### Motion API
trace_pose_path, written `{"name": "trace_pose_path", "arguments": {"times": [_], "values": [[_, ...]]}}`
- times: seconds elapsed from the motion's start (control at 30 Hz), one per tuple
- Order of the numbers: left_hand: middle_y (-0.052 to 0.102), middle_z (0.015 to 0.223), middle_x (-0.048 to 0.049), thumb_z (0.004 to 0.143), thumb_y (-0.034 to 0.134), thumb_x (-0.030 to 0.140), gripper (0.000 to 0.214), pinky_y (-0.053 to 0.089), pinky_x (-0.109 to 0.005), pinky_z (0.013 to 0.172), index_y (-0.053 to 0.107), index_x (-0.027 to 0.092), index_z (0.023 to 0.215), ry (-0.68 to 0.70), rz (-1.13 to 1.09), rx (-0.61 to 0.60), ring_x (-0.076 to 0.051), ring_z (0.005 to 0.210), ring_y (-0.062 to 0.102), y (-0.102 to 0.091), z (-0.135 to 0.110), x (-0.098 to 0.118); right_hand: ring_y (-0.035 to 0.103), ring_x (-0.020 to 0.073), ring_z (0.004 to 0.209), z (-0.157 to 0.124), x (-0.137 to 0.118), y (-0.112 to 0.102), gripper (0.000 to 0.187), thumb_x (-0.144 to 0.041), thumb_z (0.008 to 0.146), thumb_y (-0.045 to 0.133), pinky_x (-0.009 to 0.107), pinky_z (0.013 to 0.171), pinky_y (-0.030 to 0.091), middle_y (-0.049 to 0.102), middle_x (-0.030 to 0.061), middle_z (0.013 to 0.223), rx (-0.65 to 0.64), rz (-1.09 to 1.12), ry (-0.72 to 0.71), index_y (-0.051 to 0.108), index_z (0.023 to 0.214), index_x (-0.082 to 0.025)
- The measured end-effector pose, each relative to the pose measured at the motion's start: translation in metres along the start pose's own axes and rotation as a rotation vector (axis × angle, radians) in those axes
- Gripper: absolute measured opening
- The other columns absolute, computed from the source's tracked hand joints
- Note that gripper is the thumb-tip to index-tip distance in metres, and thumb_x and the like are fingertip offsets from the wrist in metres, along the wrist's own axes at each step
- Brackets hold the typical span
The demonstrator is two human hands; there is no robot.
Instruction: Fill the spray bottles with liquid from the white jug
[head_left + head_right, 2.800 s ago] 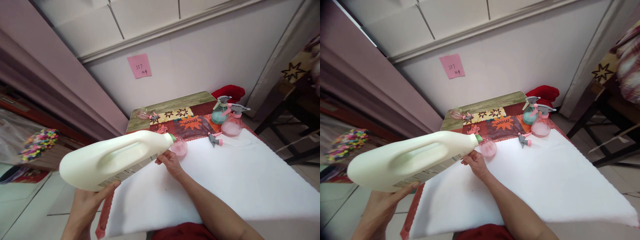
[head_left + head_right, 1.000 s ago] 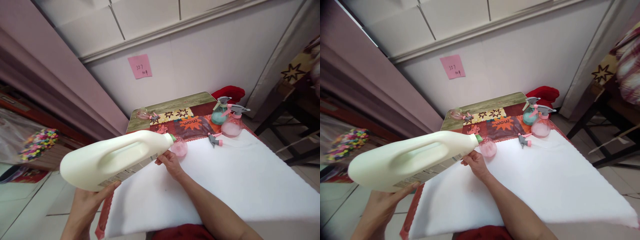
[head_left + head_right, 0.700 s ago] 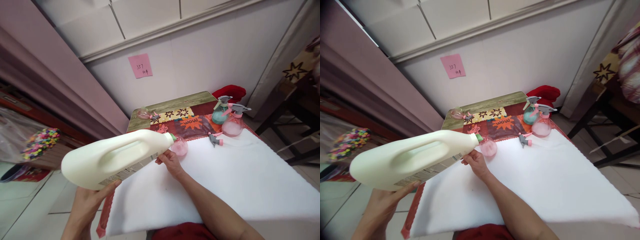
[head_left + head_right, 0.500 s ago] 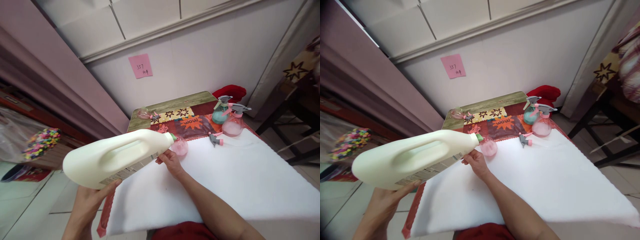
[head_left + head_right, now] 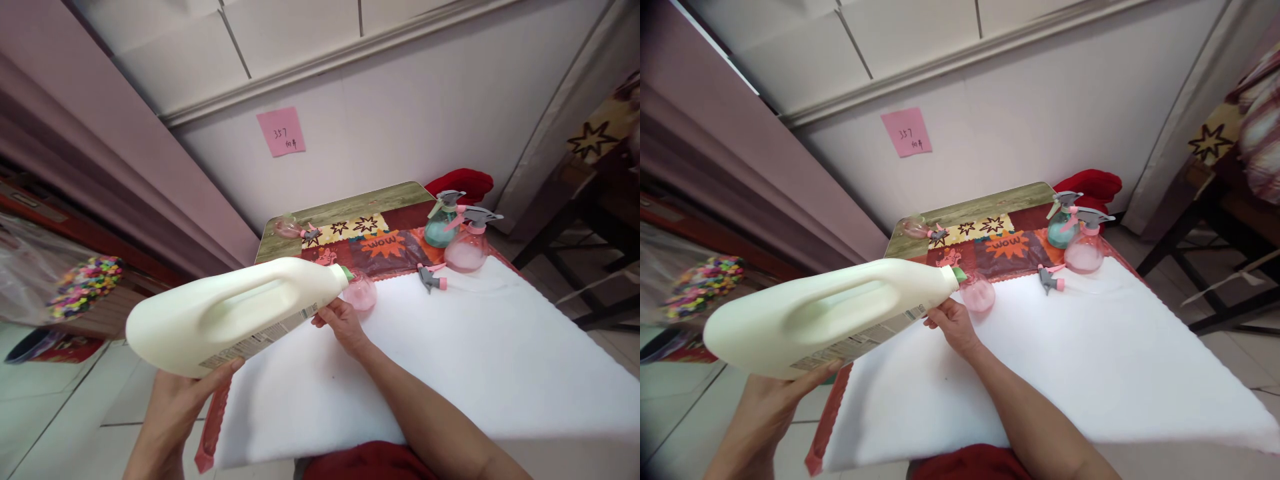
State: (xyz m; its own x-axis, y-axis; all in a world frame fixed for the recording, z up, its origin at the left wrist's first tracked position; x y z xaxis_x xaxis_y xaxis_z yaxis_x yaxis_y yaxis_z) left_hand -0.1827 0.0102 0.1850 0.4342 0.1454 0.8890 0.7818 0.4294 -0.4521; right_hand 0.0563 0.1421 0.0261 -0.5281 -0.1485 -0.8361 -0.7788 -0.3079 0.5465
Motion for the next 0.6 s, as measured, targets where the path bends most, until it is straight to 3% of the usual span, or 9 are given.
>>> {"name": "trace_pose_path", "arguments": {"times": [0.6], "values": [[0.082,0.117,-0.0097,0.061,0.096,0.037,0.054,0.058,-0.052,0.107,0.080,0.021,0.109,0.016,0.040,0.010,-0.039,0.118,0.073,0.0004,0.0006,0.0081,0.072,0.0187,0.068,-0.0009,-0.0052,0.0028,0.046,-0.064,0.077,0.081,0.034,0.067,0.059,0.076,0.0035,0.075,-0.006,0.005,0.007,0.071,0.089,-0.021]]}}
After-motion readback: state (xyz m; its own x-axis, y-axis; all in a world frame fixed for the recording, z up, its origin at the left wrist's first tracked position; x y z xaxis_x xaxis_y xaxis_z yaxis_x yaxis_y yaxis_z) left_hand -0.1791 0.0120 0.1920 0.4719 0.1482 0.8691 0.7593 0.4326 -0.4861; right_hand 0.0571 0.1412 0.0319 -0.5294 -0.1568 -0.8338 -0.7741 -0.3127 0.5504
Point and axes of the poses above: each hand's wrist, its own z-axis towards the middle knuckle, its own y-axis out of the palm, x = y × z, the point moved 10 cm from there along z, towards the middle knuckle
